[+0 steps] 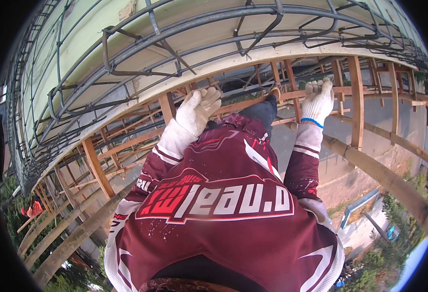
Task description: The person ties wire around intersecting rebar rods on a curved roof framework using pliers. The person repeatedly wraps and twists wire at multiple joints to secure the rebar grid.
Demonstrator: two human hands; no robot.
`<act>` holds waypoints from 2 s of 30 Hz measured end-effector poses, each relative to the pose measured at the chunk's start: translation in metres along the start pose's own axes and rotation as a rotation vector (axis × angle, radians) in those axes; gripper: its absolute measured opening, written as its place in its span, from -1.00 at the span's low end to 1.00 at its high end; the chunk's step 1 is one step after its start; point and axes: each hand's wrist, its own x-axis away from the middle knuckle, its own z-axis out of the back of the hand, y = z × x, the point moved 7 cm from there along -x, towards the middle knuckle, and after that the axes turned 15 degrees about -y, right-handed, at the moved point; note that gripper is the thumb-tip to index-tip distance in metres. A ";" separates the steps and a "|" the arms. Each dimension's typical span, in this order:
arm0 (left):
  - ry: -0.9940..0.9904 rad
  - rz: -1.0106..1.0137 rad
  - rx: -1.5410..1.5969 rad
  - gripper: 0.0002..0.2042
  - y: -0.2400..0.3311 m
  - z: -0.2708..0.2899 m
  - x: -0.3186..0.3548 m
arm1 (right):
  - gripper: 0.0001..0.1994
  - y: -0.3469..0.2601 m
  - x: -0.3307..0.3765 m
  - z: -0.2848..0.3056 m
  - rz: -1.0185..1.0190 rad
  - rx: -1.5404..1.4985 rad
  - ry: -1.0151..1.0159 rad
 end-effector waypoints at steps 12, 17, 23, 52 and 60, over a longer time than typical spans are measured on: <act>0.164 0.138 -0.948 -0.76 0.016 -0.037 -0.009 | -0.76 0.017 0.014 -0.025 -0.101 0.138 -0.158; 0.110 0.082 -0.894 -0.75 0.016 -0.044 -0.010 | -0.53 0.024 0.024 -0.050 -0.183 0.219 -0.272; 0.160 0.164 -0.758 -0.75 0.008 -0.039 -0.013 | -0.43 0.072 0.097 -0.099 -0.606 0.154 -0.713; 0.095 -0.290 -0.412 -0.74 0.015 -0.051 -0.010 | -0.71 0.109 0.133 -0.082 -0.465 0.326 -0.547; 0.104 -0.167 0.008 -0.58 0.020 -0.045 0.003 | -0.62 0.118 0.131 -0.049 -0.660 -0.162 -0.486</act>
